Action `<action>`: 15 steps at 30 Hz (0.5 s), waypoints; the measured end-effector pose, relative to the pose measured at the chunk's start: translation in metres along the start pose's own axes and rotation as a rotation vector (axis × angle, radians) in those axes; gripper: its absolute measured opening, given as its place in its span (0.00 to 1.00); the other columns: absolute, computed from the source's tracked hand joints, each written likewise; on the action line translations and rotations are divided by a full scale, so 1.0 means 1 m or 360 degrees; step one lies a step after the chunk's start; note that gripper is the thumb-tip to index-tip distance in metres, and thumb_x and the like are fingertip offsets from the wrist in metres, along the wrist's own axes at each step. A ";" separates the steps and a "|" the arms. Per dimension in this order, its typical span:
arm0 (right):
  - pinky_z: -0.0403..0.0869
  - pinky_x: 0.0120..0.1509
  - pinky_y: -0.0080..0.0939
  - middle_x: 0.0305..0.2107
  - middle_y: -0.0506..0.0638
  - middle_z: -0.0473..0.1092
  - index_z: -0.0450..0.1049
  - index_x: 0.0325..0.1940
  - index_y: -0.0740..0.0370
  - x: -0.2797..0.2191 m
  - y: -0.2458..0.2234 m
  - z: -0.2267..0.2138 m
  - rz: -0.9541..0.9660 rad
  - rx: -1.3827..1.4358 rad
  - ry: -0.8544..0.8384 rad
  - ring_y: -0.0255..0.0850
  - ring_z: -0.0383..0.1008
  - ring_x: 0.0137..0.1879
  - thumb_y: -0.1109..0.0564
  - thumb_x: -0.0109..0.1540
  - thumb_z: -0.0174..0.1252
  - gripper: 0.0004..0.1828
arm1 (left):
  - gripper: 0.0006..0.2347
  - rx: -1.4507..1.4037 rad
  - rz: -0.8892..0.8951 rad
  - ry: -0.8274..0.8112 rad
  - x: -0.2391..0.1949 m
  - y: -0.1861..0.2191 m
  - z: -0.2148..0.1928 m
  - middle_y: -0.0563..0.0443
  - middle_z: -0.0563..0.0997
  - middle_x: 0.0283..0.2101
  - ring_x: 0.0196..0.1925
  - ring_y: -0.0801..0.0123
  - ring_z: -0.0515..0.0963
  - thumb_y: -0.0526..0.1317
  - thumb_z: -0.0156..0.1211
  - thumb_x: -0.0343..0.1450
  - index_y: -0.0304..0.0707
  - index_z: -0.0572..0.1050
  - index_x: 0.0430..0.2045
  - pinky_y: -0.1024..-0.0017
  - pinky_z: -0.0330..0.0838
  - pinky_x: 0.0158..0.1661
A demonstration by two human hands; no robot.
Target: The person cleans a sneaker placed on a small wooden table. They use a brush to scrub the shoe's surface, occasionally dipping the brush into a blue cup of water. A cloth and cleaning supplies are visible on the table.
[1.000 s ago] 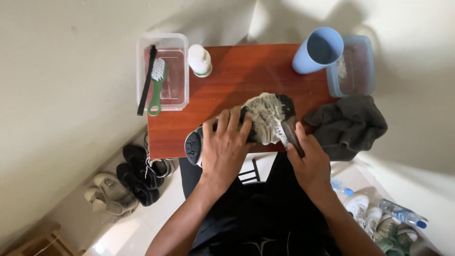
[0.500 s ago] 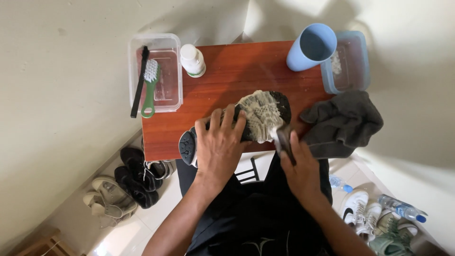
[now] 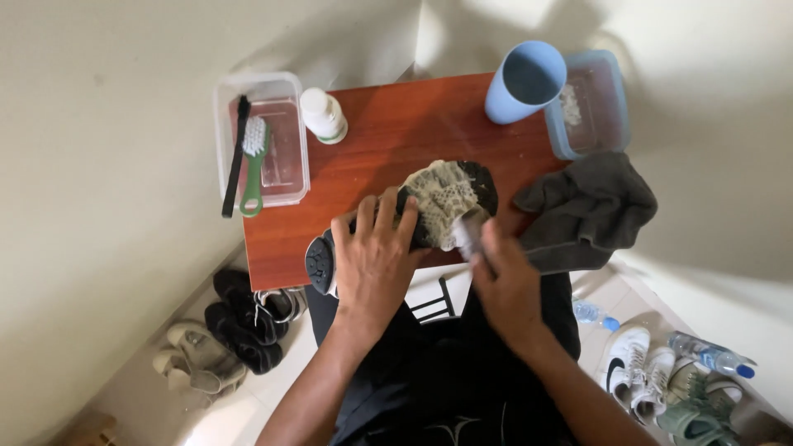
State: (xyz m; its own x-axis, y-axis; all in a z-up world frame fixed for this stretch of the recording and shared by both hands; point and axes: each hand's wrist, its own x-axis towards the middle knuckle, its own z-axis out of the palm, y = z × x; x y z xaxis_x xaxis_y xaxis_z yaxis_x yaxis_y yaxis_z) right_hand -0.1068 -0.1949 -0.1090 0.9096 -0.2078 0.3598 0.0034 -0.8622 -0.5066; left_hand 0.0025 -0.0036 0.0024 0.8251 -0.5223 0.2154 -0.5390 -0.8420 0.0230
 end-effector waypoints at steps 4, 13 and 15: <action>0.75 0.52 0.52 0.43 0.60 0.73 0.71 0.70 0.63 -0.002 0.004 0.000 0.0032 0.0023 0.0005 0.58 0.76 0.51 0.51 0.67 0.58 0.28 | 0.33 -0.0023 -0.0037 0.0037 -0.003 -0.001 0.002 0.51 0.76 0.54 0.56 0.59 0.73 0.57 0.79 0.49 0.50 0.78 0.49 0.58 0.61 0.49; 0.77 0.45 0.50 0.41 0.53 0.75 0.70 0.72 0.49 0.012 0.006 -0.004 0.0025 -0.0079 -0.0209 0.52 0.79 0.48 0.45 0.63 0.59 0.31 | 0.33 0.0022 0.0011 -0.0005 0.000 0.001 0.003 0.51 0.75 0.55 0.57 0.61 0.72 0.57 0.78 0.52 0.51 0.76 0.51 0.59 0.60 0.51; 0.75 0.42 0.46 0.40 0.54 0.72 0.64 0.77 0.57 0.028 0.019 -0.005 0.0222 -0.0045 -0.0145 0.51 0.77 0.45 0.45 0.72 0.48 0.30 | 0.33 0.0007 -0.0015 -0.0029 -0.002 0.001 0.003 0.51 0.74 0.55 0.57 0.60 0.72 0.57 0.78 0.52 0.51 0.76 0.51 0.58 0.60 0.51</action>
State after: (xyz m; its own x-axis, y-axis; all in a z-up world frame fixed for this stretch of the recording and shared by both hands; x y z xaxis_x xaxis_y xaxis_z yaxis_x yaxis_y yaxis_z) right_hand -0.0832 -0.2194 -0.1046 0.9343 -0.2847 0.2145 -0.1359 -0.8408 -0.5241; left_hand 0.0007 -0.0038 -0.0011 0.8331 -0.5167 0.1972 -0.5305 -0.8475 0.0204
